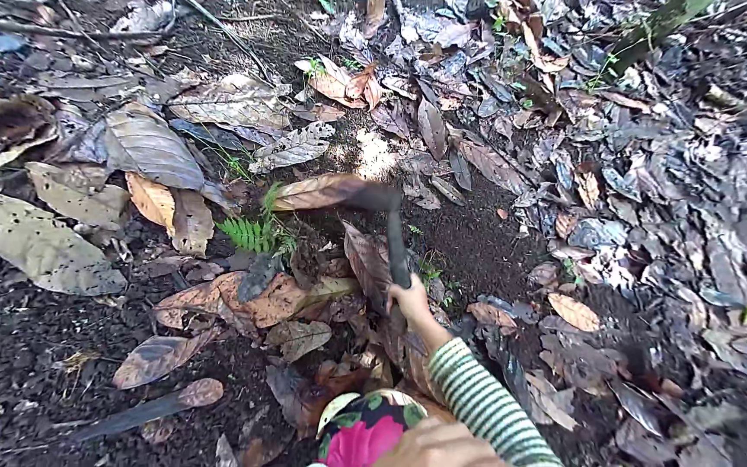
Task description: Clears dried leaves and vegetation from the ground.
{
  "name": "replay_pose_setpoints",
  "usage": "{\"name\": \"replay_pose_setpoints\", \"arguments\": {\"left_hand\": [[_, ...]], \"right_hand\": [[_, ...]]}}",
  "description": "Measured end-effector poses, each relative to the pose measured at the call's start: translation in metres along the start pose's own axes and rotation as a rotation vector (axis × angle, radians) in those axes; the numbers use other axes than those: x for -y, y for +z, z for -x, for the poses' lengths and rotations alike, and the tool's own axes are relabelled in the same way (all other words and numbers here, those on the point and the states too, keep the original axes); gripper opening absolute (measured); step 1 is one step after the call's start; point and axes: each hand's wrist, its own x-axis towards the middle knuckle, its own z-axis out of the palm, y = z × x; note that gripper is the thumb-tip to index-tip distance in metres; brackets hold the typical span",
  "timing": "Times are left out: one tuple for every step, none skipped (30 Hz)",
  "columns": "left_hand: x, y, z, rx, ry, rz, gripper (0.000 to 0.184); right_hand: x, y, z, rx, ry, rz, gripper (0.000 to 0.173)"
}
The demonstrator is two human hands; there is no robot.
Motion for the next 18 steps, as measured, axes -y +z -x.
{"name": "replay_pose_setpoints", "arguments": {"left_hand": [[0.000,-0.001,0.001,-0.013,0.006,0.003,0.021],[-0.001,-0.002,0.002,-0.022,0.013,0.002,0.022],[-0.001,-0.002,0.002,-0.023,0.018,-0.004,0.022],[-0.001,-0.001,0.002,-0.018,0.021,-0.013,0.021],[-0.001,-0.001,0.002,-0.004,0.020,-0.024,0.021],[-0.001,-0.001,0.002,0.009,0.024,-0.038,0.022],[0.000,-0.001,0.000,0.015,0.031,-0.042,0.022],[0.002,-0.001,-0.003,0.013,0.037,-0.034,0.022],[0.002,-0.001,-0.004,0.016,0.037,-0.020,0.022],[0.002,0.000,-0.004,0.024,0.036,-0.006,0.022],[0.001,0.001,-0.004,0.029,0.033,-0.002,0.021],[0.000,0.001,-0.003,0.036,0.026,-0.004,0.022],[-0.002,0.001,-0.001,0.037,0.021,-0.004,0.022],[-0.001,0.001,0.000,0.029,0.024,0.000,0.021],[0.000,0.000,0.001,0.018,0.033,0.003,0.021],[0.001,-0.001,0.001,0.006,0.043,0.011,0.020],[0.002,0.000,0.001,-0.007,0.057,0.025,0.020],[0.001,0.000,0.000,-0.024,0.068,0.040,0.020]], "right_hand": [[0.015,0.005,-0.015,-0.075,-0.028,-0.120,0.052],[0.026,0.011,-0.030,-0.138,-0.034,-0.215,0.054],[0.027,0.016,-0.044,-0.183,-0.028,-0.246,0.058],[0.015,0.018,-0.051,-0.190,-0.015,-0.201,0.063],[-0.005,0.017,-0.047,-0.150,0.008,-0.095,0.068],[-0.028,0.013,-0.035,-0.088,0.045,0.006,0.072],[-0.046,0.007,-0.020,-0.051,0.077,0.053,0.073],[-0.054,-0.002,-0.009,-0.032,0.094,0.097,0.068],[-0.056,-0.010,0.001,-0.027,0.109,0.123,0.062],[-0.050,-0.019,0.006,-0.031,0.111,0.122,0.056],[-0.035,-0.024,0.005,-0.038,0.089,0.086,0.051],[-0.018,-0.025,-0.001,-0.058,0.059,0.025,0.049],[-0.001,-0.021,-0.009,-0.092,0.034,-0.044,0.049],[0.014,-0.012,-0.019,-0.139,0.023,-0.128,0.048],[0.023,-0.001,-0.032,-0.179,0.025,-0.208,0.049],[0.021,0.010,-0.041,-0.198,0.031,-0.248,0.053],[0.007,0.016,-0.042,-0.178,0.045,-0.224,0.058],[-0.015,0.018,-0.033,-0.121,0.073,-0.142,0.063]]}}
